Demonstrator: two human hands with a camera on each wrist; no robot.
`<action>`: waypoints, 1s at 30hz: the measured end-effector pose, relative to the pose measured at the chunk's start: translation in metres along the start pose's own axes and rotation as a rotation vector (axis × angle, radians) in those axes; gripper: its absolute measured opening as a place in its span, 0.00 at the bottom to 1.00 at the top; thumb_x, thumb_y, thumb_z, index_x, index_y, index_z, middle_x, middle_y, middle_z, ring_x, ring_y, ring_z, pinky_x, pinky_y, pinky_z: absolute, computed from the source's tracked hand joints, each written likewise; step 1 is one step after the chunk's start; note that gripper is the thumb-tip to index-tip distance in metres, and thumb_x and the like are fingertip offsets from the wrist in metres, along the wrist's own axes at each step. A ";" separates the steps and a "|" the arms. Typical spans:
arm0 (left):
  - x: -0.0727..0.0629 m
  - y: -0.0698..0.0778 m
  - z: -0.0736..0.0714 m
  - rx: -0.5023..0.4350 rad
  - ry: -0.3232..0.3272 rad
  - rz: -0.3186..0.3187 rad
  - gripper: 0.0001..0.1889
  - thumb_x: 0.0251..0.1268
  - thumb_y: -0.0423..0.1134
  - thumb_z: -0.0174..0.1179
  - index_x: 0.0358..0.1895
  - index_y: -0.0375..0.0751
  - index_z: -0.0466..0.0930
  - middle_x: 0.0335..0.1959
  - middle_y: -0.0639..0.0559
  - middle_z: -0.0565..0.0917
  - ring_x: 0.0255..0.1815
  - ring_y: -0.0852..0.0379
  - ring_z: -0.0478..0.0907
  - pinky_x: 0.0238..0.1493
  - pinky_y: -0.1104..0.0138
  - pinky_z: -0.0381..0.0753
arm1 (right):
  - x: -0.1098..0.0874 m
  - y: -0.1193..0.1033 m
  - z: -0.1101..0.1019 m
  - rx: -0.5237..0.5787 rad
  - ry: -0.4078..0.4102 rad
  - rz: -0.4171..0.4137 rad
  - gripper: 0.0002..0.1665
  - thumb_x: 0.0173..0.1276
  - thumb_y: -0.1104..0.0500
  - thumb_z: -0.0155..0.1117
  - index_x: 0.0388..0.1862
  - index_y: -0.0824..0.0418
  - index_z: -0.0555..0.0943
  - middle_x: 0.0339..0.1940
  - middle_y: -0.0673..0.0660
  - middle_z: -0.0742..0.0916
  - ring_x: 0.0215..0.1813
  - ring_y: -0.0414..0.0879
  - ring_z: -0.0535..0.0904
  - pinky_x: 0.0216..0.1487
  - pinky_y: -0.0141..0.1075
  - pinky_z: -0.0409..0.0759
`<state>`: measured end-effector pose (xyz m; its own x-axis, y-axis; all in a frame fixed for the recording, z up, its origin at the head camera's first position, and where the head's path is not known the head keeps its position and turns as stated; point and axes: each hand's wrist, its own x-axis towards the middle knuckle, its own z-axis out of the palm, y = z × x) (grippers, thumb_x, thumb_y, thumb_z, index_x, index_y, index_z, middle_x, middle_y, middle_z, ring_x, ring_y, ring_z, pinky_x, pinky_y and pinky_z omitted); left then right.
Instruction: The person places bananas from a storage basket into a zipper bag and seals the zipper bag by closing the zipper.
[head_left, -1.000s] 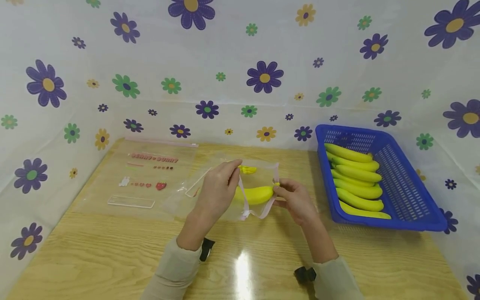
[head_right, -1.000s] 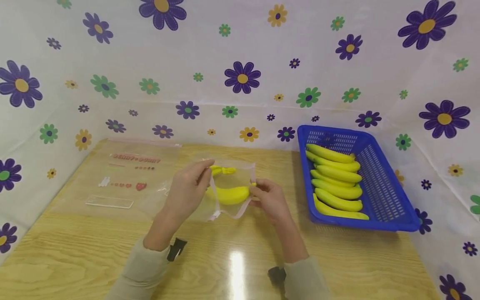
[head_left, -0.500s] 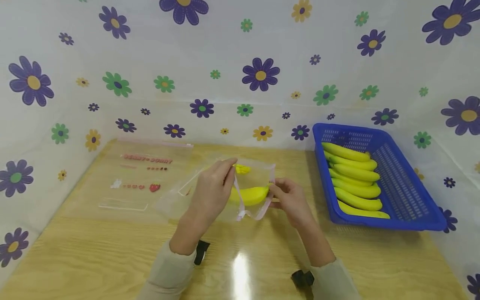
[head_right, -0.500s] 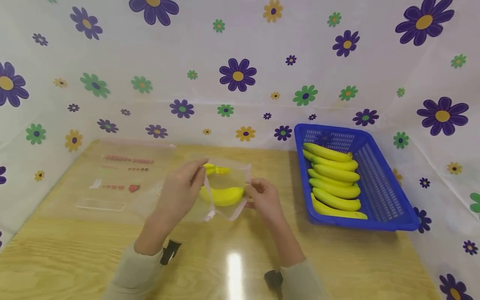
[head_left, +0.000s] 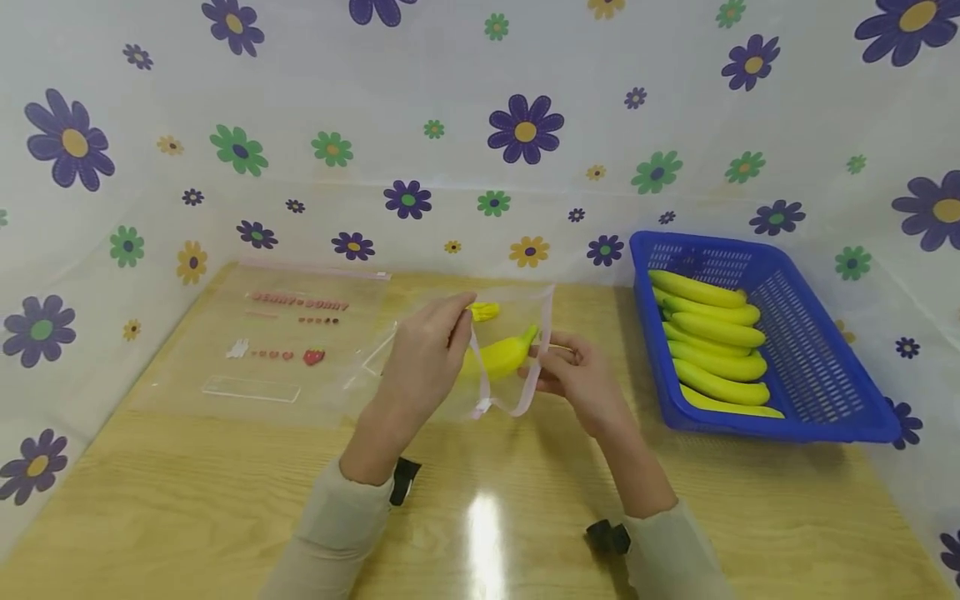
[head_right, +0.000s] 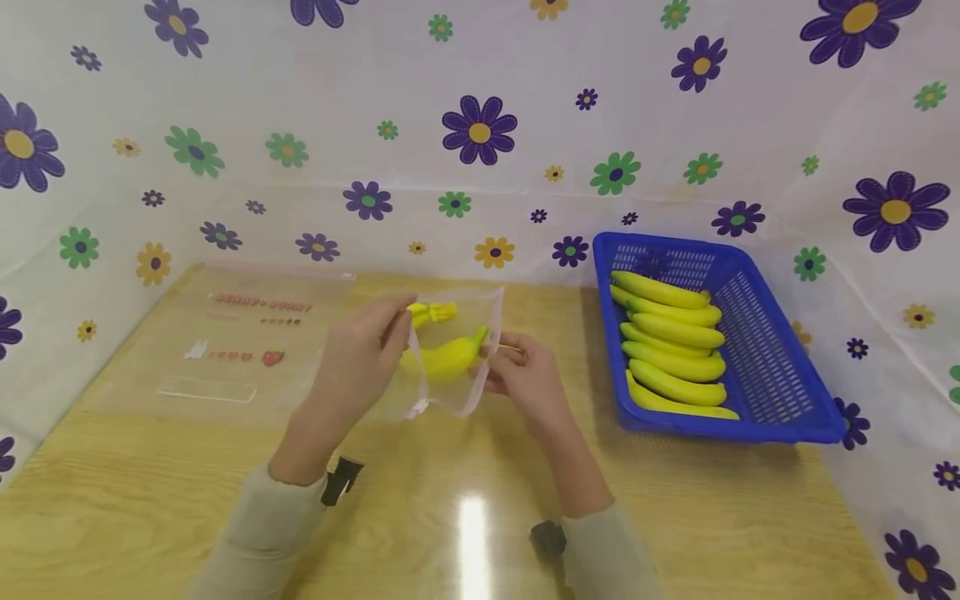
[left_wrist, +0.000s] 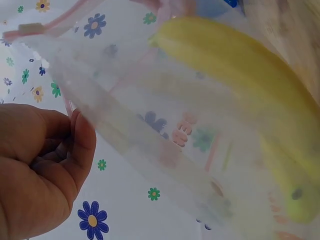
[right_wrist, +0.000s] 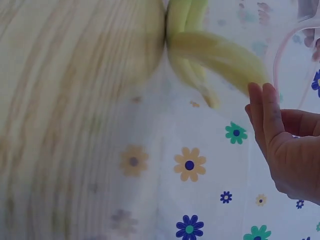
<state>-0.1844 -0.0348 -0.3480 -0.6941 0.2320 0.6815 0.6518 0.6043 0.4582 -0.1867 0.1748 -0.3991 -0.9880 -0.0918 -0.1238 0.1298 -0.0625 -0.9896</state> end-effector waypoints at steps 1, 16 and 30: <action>0.001 0.000 0.000 -0.005 -0.005 0.001 0.11 0.70 0.26 0.56 0.52 0.25 0.81 0.41 0.35 0.86 0.35 0.46 0.81 0.38 0.61 0.85 | 0.000 -0.002 0.000 0.013 0.001 -0.007 0.24 0.76 0.67 0.52 0.68 0.73 0.67 0.60 0.73 0.80 0.40 0.44 0.88 0.44 0.34 0.86; 0.005 0.004 -0.008 -0.013 -0.034 0.011 0.11 0.70 0.25 0.55 0.51 0.26 0.82 0.39 0.38 0.86 0.28 0.52 0.75 0.29 0.65 0.79 | -0.001 -0.026 0.010 0.097 0.029 -0.098 0.22 0.76 0.68 0.53 0.66 0.74 0.72 0.57 0.71 0.83 0.37 0.44 0.89 0.42 0.35 0.86; 0.003 0.005 -0.006 -0.009 -0.034 0.026 0.11 0.68 0.23 0.53 0.48 0.26 0.83 0.40 0.38 0.86 0.28 0.51 0.74 0.29 0.65 0.77 | 0.000 -0.022 -0.008 -0.077 0.065 -0.119 0.17 0.74 0.69 0.55 0.59 0.74 0.76 0.48 0.69 0.87 0.36 0.45 0.88 0.39 0.39 0.87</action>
<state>-0.1812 -0.0353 -0.3402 -0.6867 0.2730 0.6738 0.6724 0.5908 0.4459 -0.1901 0.1842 -0.3775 -0.9997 -0.0241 -0.0078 0.0077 0.0074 -0.9999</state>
